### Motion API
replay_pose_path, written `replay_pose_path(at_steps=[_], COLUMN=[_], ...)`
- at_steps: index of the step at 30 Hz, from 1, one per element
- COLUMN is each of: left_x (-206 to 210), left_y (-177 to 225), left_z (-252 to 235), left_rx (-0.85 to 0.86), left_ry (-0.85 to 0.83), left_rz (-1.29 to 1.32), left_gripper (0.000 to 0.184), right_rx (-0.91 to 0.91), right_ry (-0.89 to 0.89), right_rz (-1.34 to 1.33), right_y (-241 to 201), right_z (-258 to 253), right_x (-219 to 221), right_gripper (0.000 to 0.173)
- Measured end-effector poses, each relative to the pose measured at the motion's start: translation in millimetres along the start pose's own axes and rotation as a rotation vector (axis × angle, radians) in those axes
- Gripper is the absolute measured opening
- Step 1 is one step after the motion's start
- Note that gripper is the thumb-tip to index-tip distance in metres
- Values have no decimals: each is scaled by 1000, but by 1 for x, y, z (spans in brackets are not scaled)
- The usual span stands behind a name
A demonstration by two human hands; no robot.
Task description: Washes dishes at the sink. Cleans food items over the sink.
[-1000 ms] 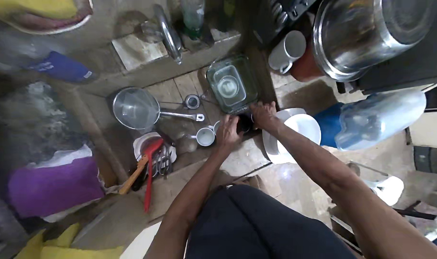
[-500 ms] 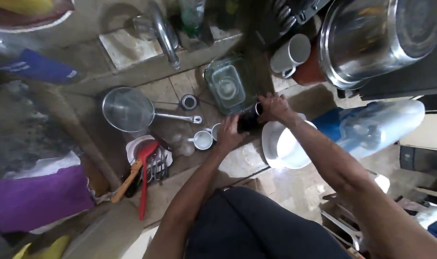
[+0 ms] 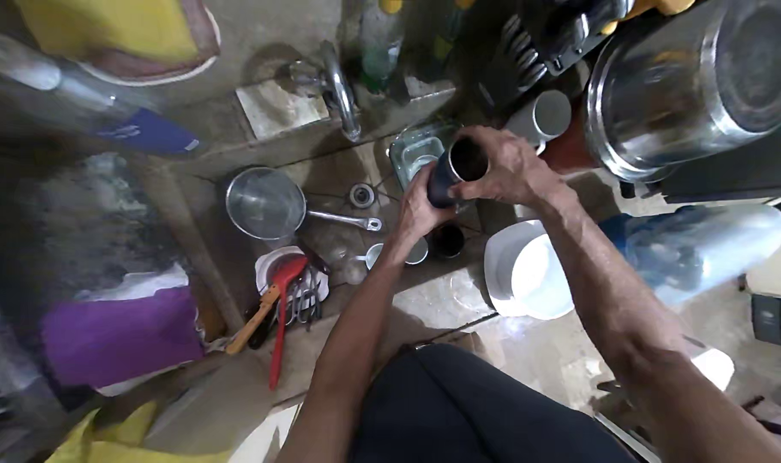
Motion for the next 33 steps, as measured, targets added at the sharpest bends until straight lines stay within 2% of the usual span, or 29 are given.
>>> replay_pose_path(at_steps=[4, 7, 9, 11, 14, 16, 18, 20, 22, 23, 25, 28, 29, 31, 33], left_x=[-36, -54, -63, -70, -70, -69, -75, -94, -122, -138, -172, -215, -225, -236, -238], left_y=[-15, -30, -36, -37, -39, -40, -45, -55, -56, -59, -65, -59, -58, -57, -55], left_z=[13, 25, 29, 31, 45, 62, 81, 92, 80, 67, 32, -38, -63, -103, -121], left_rx=[-113, -154, -209, -258, -368, -449, -480, -541, -635, -660, -676, -541, -498, -475, -493], left_ry=[44, 84, 93, 113, 156, 132, 36, -160, -263, -243, -42, 259, 293, 251, 126], left_rz=[-17, 1, 20, 35, 75, 78, 100, 110, 122, 126, 165, 137, 109, 123, 202], left_gripper=[97, 97, 100, 99, 97, 89, 84, 87, 70, 61, 55, 46, 47, 48, 44], right_rx=[-105, -151, -136, -107, -102, -88, -7, 150, 303, 364, 473, 612, 643, 607, 490], right_ry=[98, 185, 284, 401, 516, 461, 338, 145, -15, -74, -196, -417, -465, -492, -392], right_rz=[-271, -453, -684, -917, -1003, -918, -836, -840, -971, -1056, -1217, -1467, -1496, -1460, -1343], right_y=[-17, -32, -36, -43, -57, -62, -64, -63, -57, -53, -49, -57, -60, -61, -55], right_z=[-14, -20, -20, -22, -38, -52, -62, -74, -81, -83, -86, -80, -79, -78, -79], right_x=[34, 60, 79, 100, 133, 153, 166, 176, 189, 196, 211, 219, 218, 216, 215], right_gripper=[91, 96, 104, 103, 101, 108, 112, 107, 100, 97, 89, 57, 54, 55, 72])
Point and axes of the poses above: each hand's wrist, its own z-axis away from the middle knuckle, its own x-axis out of the palm, y = z × x, the point moved 5 cm from there along -z, towards the middle knuckle, and after that the axes turned 1 degree about -x, right-handed, at the moved point
